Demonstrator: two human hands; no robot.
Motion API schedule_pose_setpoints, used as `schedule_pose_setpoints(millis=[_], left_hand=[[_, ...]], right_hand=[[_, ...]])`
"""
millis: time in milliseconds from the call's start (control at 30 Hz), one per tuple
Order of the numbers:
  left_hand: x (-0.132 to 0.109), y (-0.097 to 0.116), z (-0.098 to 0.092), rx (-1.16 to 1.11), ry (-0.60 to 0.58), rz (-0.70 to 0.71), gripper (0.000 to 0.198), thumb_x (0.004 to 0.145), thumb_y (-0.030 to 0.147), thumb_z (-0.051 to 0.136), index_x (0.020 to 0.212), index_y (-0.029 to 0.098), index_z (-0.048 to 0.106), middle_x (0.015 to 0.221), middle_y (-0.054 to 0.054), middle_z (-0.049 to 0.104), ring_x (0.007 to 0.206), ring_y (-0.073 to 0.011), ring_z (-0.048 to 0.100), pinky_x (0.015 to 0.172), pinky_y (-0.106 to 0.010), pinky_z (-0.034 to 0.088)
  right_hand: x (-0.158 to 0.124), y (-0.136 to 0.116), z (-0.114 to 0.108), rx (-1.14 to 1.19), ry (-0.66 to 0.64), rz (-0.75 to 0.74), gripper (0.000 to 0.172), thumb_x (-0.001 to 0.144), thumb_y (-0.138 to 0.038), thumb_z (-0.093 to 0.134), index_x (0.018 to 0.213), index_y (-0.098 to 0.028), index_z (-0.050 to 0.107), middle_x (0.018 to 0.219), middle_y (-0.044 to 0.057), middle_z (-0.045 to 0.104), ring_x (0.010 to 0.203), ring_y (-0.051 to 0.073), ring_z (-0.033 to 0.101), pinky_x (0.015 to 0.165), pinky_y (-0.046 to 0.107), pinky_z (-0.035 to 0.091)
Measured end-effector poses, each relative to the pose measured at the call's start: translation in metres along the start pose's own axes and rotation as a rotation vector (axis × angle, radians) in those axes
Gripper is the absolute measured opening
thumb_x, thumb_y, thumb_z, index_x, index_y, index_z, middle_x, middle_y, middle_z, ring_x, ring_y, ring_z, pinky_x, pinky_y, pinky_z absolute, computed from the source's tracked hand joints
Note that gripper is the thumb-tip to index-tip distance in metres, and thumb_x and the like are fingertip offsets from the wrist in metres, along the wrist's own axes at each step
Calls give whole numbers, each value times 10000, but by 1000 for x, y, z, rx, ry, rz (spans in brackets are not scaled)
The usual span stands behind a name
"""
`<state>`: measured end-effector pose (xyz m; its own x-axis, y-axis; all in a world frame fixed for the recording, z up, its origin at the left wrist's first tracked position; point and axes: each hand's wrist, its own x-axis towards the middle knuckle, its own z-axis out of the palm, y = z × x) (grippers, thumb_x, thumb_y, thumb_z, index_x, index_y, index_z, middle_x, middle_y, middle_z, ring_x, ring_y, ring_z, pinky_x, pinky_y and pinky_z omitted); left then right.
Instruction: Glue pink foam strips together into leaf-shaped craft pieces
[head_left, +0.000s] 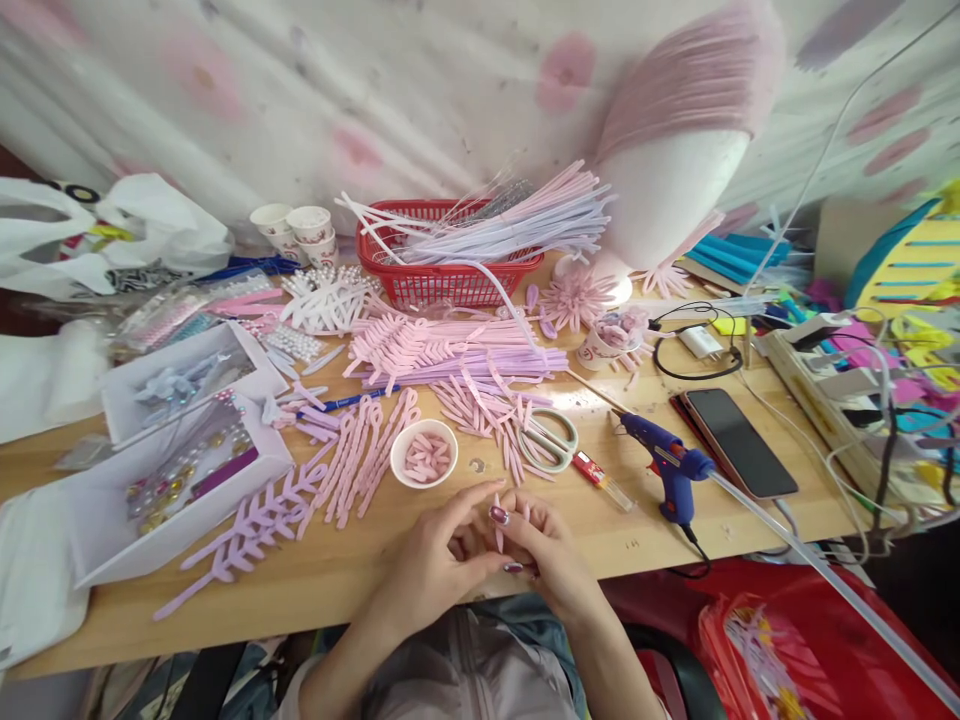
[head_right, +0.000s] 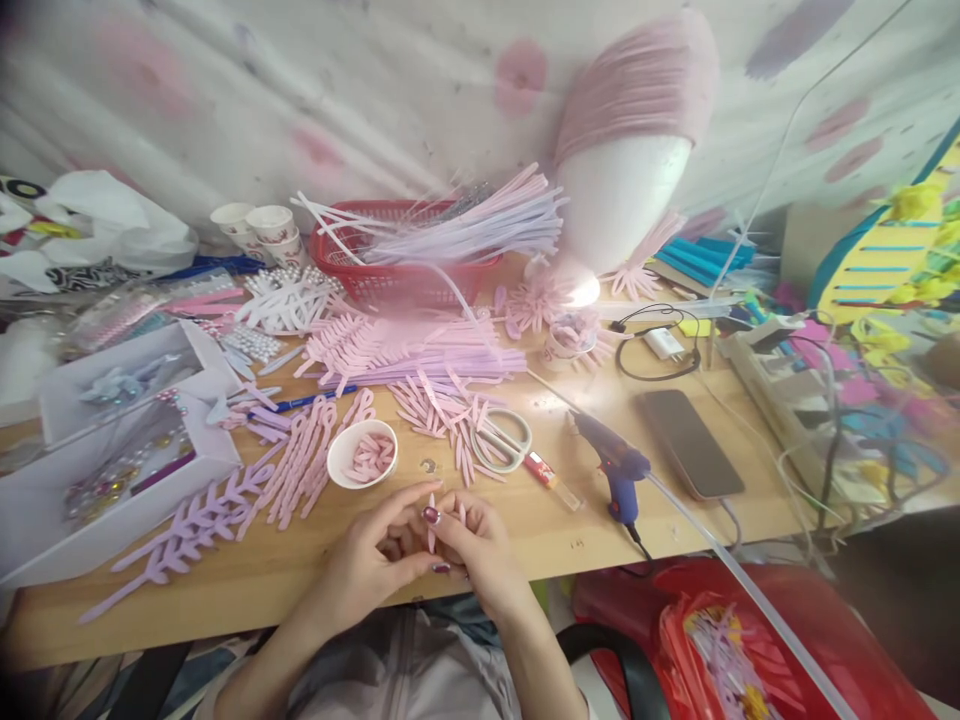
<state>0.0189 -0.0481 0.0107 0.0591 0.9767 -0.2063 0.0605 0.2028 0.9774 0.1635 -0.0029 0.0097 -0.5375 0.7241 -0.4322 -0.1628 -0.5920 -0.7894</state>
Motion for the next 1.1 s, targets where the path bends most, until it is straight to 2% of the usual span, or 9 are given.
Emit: schedule_pose_setpoints(millis=[133, 333, 600, 800, 933, 1033, 1100], left_hand=[[0, -1, 1, -54, 56, -13, 545, 705, 225, 762, 1227, 264, 607, 793, -11, 694, 628, -141, 633, 509, -188, 483], [-3, -7, 3, -53, 198, 53, 344, 746, 274, 734, 1082, 220, 691, 802, -42, 728, 618, -151, 667, 523, -212, 529], [-6, -9, 7, 85, 364, 176, 143, 761, 273, 727, 893, 229, 759, 773, -44, 773, 542, -159, 675, 544, -264, 578], [-7, -5, 8, 131, 371, 243, 113, 775, 248, 713, 860, 270, 783, 778, -27, 780, 550, -161, 676, 573, -266, 581], [-6, -3, 8, 141, 383, 266, 100, 774, 231, 707, 812, 278, 786, 748, -16, 777, 535, -151, 666, 572, -256, 564], [-6, -2, 8, 115, 361, 250, 103, 788, 235, 693, 812, 275, 785, 753, -11, 777, 497, -129, 645, 557, -242, 548], [-5, -2, 9, 69, 330, 207, 103, 799, 249, 682, 810, 266, 782, 751, -12, 774, 475, -121, 630, 532, -236, 538]], right_hand=[[-1, 5, -2, 1, -3, -47, 364, 806, -494, 658, 703, -188, 491, 451, -123, 286, 382, 31, 154, 373, 177, 152], [-2, 16, -4, 30, 6, -98, 358, 841, -514, 612, 739, -207, 461, 476, -130, 239, 396, 42, 117, 380, 187, 129], [-8, 26, -7, -203, 63, -239, 330, 920, -518, 486, 789, -215, 473, 549, -91, 278, 460, 84, 214, 442, 226, 197], [-8, 28, -11, -281, 71, -239, 351, 889, -557, 508, 796, -219, 493, 573, -73, 316, 491, 100, 271, 474, 236, 246], [-8, 29, -11, -321, 53, -272, 331, 921, -528, 466, 804, -220, 489, 589, -66, 332, 501, 107, 288, 490, 241, 263], [-10, 27, -12, -434, 51, -344, 337, 972, -480, 373, 793, -217, 484, 616, -49, 380, 521, 116, 328, 514, 253, 284], [-10, 23, -14, -582, 60, -446, 335, 997, -431, 322, 805, -214, 492, 648, -29, 434, 549, 128, 375, 538, 264, 301]])
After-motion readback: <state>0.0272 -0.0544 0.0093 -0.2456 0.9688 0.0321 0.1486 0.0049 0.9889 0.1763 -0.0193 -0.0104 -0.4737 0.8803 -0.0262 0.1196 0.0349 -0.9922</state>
